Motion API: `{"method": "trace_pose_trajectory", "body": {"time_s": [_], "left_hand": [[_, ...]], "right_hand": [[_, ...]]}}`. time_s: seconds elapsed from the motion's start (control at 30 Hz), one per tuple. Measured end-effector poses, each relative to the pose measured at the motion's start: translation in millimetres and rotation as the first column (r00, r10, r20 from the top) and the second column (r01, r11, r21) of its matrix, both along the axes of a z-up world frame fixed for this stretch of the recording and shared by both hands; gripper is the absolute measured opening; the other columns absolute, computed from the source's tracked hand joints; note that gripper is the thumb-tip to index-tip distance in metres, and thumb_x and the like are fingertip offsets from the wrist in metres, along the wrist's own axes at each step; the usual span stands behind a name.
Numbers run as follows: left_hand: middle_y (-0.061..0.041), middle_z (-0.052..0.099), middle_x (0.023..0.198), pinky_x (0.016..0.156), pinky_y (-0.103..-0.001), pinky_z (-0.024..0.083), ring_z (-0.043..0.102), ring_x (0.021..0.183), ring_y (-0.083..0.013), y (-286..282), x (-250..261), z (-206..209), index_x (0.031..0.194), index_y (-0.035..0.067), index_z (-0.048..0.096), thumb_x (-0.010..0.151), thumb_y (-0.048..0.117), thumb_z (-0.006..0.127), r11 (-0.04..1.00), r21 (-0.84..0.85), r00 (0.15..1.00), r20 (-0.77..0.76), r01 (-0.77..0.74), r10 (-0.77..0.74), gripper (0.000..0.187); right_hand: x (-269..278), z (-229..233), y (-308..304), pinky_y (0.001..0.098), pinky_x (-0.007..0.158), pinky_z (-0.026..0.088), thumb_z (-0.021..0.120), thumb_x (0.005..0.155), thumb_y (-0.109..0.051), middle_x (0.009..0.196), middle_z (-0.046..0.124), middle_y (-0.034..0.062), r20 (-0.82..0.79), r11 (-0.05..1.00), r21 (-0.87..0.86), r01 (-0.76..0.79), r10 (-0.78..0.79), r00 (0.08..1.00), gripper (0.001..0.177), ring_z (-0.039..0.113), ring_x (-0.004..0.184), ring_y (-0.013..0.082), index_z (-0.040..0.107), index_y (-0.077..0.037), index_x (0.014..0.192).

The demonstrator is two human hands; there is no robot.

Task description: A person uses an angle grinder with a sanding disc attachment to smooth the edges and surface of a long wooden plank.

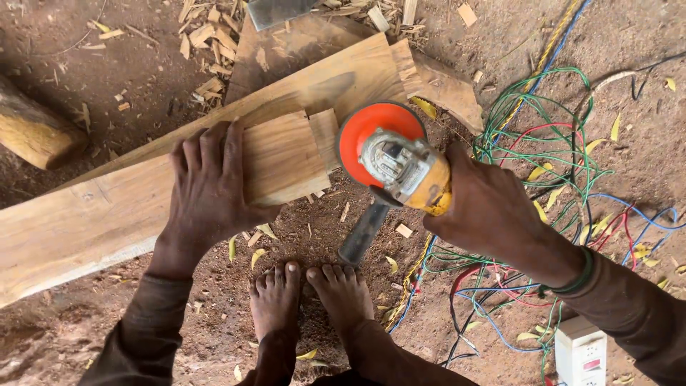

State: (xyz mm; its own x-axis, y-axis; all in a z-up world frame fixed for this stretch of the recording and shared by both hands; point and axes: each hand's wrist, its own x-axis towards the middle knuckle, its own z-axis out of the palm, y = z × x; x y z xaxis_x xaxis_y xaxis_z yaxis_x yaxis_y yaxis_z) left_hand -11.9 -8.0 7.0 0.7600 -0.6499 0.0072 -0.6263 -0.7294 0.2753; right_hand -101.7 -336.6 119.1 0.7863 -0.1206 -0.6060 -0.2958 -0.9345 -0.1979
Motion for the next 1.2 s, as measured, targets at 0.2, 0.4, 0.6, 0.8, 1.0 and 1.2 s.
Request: {"method": "trace_pose_trajectory", "body": {"time_s": [0.2, 0.4, 0.6, 0.8, 1.0, 1.2], "left_hand": [[-0.021, 0.054, 0.131, 0.099, -0.054, 0.036, 0.048, 0.119, -0.0377, -1.3, -40.0, -9.8, 0.137, 0.003, 0.052, 0.072, 0.065, 0.082, 0.971, -0.236, 0.996, -0.083, -0.04, 0.021, 0.095], [-0.013, 0.074, 0.098, 0.071, -0.042, 0.06, 0.074, 0.085, -0.0269, -53.3, -71.6, 21.0, 0.113, 0.009, 0.066, 0.097, 0.052, 0.068, 0.876, -0.473, 0.908, -0.402, -0.094, -0.12, 0.046], [-0.018, 0.068, 0.069, 0.052, -0.049, 0.055, 0.069, 0.058, -0.0374, -86.8, -76.5, 28.1, 0.104, 0.001, 0.059, 0.091, 0.042, 0.069, 0.939, -0.304, 0.698, -0.708, -0.162, -0.108, 0.044], [-0.018, 0.062, 0.058, 0.05, -0.049, 0.052, 0.067, 0.052, -0.0379, -92.4, -75.1, 16.9, 0.096, -0.001, 0.052, 0.093, 0.029, 0.065, 0.904, -0.345, 0.577, -0.804, -0.252, -0.146, 0.033], [-0.014, 0.062, 0.055, 0.05, -0.045, 0.056, 0.07, 0.05, -0.0328, -95.3, -63.9, 17.7, 0.101, -0.002, 0.051, 0.095, 0.025, 0.06, 0.873, -0.361, 0.465, -0.866, -0.328, -0.184, 0.029], [-0.015, 0.062, 0.056, 0.05, -0.046, 0.055, 0.068, 0.051, -0.0336, -96.5, -56.2, 10.0, 0.103, -0.004, 0.051, 0.096, 0.024, 0.059, 0.835, -0.436, 0.542, -0.814, -0.335, -0.208, 0.03]], "right_hand": [[10.4, 2.7, -4.2, 0.0543, 0.071, 0.059, 0.088, 0.064, -0.024, 0.08, 0.07, 0.026, 0.023, 0.999, 0.048, 0.025, -0.026, 0.999, 0.069, 0.072, 0.077, 0.0464, 0.047, -0.001, 0.113], [19.9, -3.1, -0.1, 0.0537, 0.072, 0.059, 0.089, 0.062, -0.025, 0.085, 0.069, 0.0262, -0.021, 0.997, 0.061, -0.056, 0.057, 0.998, 0.068, 0.072, 0.079, 0.0456, 0.049, -0.001, 0.11], [32.6, -4.3, 9.2, 0.0536, 0.074, 0.058, 0.092, 0.065, -0.029, 0.086, 0.07, 0.0254, -0.101, 0.999, 0.035, -0.023, 0.026, 0.995, 0.069, 0.072, 0.082, 0.0454, 0.049, -0.002, 0.111], [41.8, -6.7, 6.3, 0.0531, 0.071, 0.059, 0.092, 0.063, -0.028, 0.087, 0.069, 0.0262, -0.058, 0.997, 0.031, -0.072, 0.074, 0.996, 0.067, 0.072, 0.079, 0.0452, 0.049, -0.001, 0.108], [57.7, -3.8, 7.8, 0.0522, 0.071, 0.06, 0.09, 0.067, -0.029, 0.085, 0.07, 0.0276, -0.081, 0.992, 0.0, -0.128, 0.127, 0.988, 0.066, 0.072, 0.077, 0.045, 0.048, -0.001, 0.11], [71.4, -4.9, 5.4, 0.0521, 0.064, 0.06, 0.086, 0.062, -0.02, 0.085, 0.069, 0.0283, 0.031, 0.981, 0.025, -0.191, 0.191, 0.981, 0.065, 0.073, 0.072, 0.0442, 0.049, 0.003, 0.11]]}}
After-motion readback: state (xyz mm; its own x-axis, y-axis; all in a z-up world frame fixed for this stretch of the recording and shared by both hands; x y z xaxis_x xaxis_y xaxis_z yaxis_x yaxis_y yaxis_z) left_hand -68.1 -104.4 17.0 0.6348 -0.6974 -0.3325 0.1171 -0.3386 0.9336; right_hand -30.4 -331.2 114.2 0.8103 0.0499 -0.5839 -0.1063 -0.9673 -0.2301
